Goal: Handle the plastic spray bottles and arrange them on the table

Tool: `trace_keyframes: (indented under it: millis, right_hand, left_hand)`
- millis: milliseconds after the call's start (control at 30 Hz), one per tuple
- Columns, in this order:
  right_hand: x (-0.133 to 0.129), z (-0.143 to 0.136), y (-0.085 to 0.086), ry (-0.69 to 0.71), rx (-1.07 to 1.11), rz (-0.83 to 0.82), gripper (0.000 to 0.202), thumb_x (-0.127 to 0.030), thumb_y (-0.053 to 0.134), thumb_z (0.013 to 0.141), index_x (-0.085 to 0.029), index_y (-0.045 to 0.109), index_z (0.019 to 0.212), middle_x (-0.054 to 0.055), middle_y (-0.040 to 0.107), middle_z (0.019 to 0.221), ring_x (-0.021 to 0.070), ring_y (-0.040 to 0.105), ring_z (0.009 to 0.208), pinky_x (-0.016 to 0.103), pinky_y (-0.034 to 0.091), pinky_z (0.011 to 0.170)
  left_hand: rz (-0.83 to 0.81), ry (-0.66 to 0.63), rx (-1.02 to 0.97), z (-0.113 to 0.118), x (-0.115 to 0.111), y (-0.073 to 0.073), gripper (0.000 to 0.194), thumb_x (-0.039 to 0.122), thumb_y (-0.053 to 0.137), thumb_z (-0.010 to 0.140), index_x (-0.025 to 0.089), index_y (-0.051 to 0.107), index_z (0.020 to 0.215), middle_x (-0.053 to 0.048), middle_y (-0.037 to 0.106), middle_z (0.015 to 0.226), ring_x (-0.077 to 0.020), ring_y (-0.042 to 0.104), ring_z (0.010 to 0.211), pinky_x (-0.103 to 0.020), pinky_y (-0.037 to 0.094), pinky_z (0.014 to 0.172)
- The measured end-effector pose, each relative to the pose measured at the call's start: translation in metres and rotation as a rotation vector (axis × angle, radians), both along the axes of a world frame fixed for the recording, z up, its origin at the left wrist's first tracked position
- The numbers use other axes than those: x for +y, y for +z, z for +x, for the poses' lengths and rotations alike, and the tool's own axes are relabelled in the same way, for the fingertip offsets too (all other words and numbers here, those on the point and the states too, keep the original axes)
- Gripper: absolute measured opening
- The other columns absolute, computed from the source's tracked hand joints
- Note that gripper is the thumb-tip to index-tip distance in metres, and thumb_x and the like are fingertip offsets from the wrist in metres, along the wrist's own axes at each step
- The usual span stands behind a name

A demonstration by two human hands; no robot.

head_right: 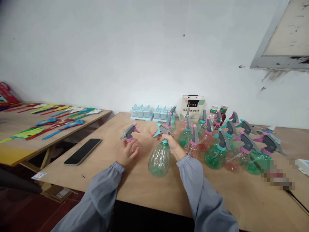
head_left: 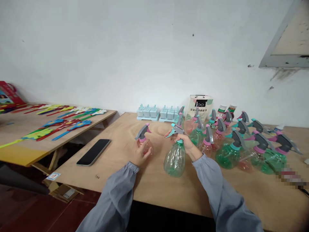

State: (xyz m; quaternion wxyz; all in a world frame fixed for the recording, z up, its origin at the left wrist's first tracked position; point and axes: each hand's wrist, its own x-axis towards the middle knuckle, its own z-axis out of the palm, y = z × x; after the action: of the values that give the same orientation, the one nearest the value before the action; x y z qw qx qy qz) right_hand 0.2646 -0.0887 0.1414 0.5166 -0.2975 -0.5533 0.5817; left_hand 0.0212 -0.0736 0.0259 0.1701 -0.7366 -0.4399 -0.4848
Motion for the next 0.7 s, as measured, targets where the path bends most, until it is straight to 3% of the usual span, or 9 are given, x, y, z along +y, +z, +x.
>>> trace_keyframes:
  millis: [67,200,400,567,700]
  right_hand:
    - [-0.0003,-0.0003,0.0001,0.014,0.000,0.005,0.027,-0.027,0.052,0.047,-0.022,0.067,0.069,0.005,0.072,0.075,0.0243,0.066,0.081,0.033,0.048,0.066]
    - [0.0007,0.0003,-0.0031,-0.095,0.018,0.005,0.030,-0.028,0.050,0.046,-0.021,0.068,0.069,0.006,0.072,0.074,0.0247,0.066,0.079,0.032,0.046,0.061]
    - [-0.0040,-0.0014,0.0004,0.008,-0.070,0.034,0.029,-0.030,0.053,0.050,-0.024,0.068,0.074,0.006,0.073,0.080,0.0270,0.067,0.089,0.037,0.051,0.074]
    - [-0.0034,-0.0031,0.0011,-0.115,0.014,0.036,0.028,-0.031,0.048,0.047,-0.022,0.064,0.069,0.008,0.073,0.081,0.0293,0.067,0.091,0.039,0.052,0.074]
    - [-0.0029,-0.0025,-0.0017,-0.029,-0.043,0.055,0.035,-0.027,0.051,0.050,-0.022,0.070,0.079,0.006,0.074,0.083,0.0275,0.067,0.091,0.037,0.051,0.074]
  left_hand:
    - [-0.029,-0.007,-0.007,-0.0004,0.0007,-0.0010,0.034,0.033,0.059,0.087,0.019,0.067,0.117,-0.016,0.053,0.125,-0.0288,0.058,0.112,-0.044,0.050,0.097]
    - [-0.039,-0.014,-0.016,-0.0011,0.0011,-0.0024,0.035,0.033,0.059,0.087,0.018,0.067,0.118,-0.017,0.052,0.128,-0.0292,0.059,0.112,-0.043,0.050,0.097]
    - [-0.069,-0.001,-0.020,-0.0005,-0.0003,-0.0009,0.036,0.036,0.059,0.087,0.019,0.066,0.117,-0.016,0.054,0.124,-0.0290,0.057,0.115,-0.044,0.050,0.099]
    - [-0.065,-0.022,-0.029,-0.0015,0.0002,-0.0014,0.036,0.036,0.059,0.087,0.019,0.067,0.118,-0.017,0.053,0.125,-0.0305,0.057,0.115,-0.047,0.049,0.100]
    - [-0.046,-0.038,-0.028,-0.0019,0.0011,-0.0029,0.036,0.035,0.057,0.088,0.017,0.066,0.118,-0.018,0.052,0.125,-0.0310,0.058,0.115,-0.047,0.048,0.100]
